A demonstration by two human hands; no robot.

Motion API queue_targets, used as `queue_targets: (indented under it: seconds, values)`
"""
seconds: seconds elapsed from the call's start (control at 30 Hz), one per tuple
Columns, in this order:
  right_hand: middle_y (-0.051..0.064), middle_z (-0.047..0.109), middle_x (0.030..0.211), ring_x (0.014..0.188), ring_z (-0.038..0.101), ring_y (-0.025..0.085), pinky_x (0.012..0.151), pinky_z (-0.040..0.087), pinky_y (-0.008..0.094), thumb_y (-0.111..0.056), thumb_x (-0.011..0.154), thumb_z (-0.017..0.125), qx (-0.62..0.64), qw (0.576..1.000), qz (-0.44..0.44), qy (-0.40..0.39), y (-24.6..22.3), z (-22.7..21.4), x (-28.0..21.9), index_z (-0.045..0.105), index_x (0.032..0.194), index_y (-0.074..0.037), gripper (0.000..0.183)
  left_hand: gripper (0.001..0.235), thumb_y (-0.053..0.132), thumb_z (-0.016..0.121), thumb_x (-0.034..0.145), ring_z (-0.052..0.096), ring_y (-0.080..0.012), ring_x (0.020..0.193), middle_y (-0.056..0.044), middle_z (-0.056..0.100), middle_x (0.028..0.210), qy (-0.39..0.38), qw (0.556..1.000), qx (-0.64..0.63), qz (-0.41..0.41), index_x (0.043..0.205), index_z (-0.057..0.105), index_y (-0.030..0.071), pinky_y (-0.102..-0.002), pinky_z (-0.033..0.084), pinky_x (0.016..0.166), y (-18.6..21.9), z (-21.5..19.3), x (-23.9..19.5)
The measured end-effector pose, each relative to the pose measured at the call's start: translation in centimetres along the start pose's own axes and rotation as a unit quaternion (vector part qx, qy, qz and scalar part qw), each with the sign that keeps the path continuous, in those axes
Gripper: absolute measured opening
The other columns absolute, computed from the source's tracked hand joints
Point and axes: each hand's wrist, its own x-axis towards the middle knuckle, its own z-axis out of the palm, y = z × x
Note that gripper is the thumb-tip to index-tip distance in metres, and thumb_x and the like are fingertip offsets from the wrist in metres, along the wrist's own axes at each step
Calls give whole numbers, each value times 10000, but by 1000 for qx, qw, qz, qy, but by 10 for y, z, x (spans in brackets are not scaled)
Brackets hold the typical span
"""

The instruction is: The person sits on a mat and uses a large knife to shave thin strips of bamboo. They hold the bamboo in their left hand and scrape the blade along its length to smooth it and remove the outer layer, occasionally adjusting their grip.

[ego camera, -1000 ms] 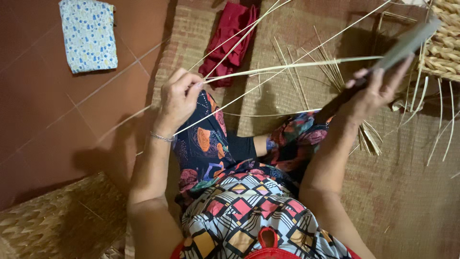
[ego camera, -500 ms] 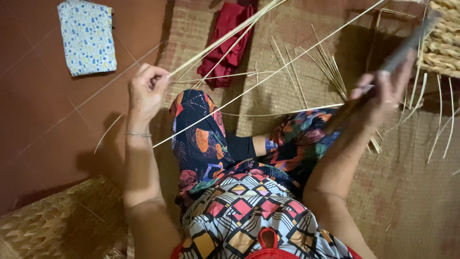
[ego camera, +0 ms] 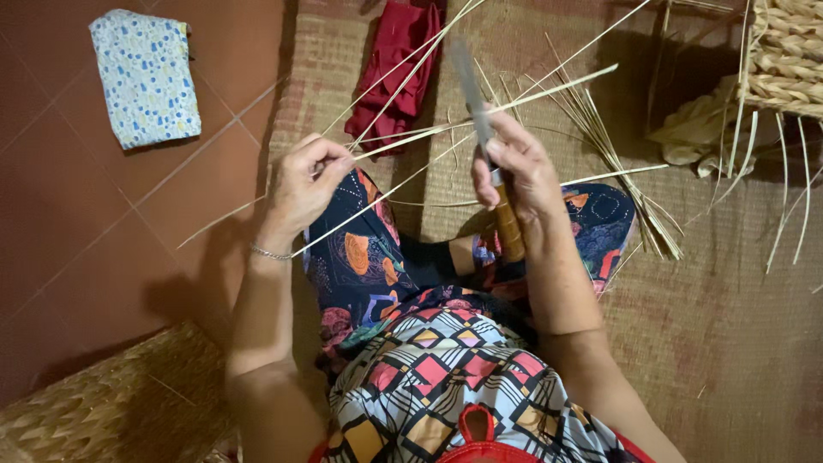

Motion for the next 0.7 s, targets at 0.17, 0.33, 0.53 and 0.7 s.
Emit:
queue_targets:
  seconds: [0.17, 0.33, 0.53, 0.7]
  values:
    - [107, 614, 706, 491, 537, 182, 441, 431, 296, -126, 1017, 637, 1, 999, -22, 47, -8, -36, -7, 519, 1473, 10, 490, 30, 29, 745, 950, 554, -73, 757, -22, 630, 857, -49, 997, -52, -16, 962, 734, 4, -238, 444, 662, -19, -9, -5]
    - [82, 612, 732, 503, 522, 158, 427, 400, 280, -101, 1070, 623, 28, 994, -68, 79, -17, -78, -6, 547, 1450, -14, 397, 17, 22, 731, 952, 594, -56, 813, 8, 660, 888, -55, 993, -99, -26, 942, 721, 12, -223, 475, 711, -34, -23, 3]
    - [95, 657, 777, 507, 582, 137, 414, 454, 233, -126, 1166, 552, 44, 977, -186, 92, -45, -152, -22, 478, 1517, -65, 364, 35, 31, 699, 1013, 601, -70, 848, -13, 683, 931, -22, 997, -65, -37, 986, 721, 33, -237, 463, 728, -54, -35, 33]
    - [99, 657, 810, 517, 558, 96, 364, 408, 182, -124, 1129, 513, 108, 961, -236, 96, -47, -182, -37, 404, 1627, -75, 512, 102, -6, 627, 1039, 643, -93, 883, -47, 696, 1015, -14, 999, 50, 13, 1088, 693, 55, -249, 537, 769, -69, -3, 103]
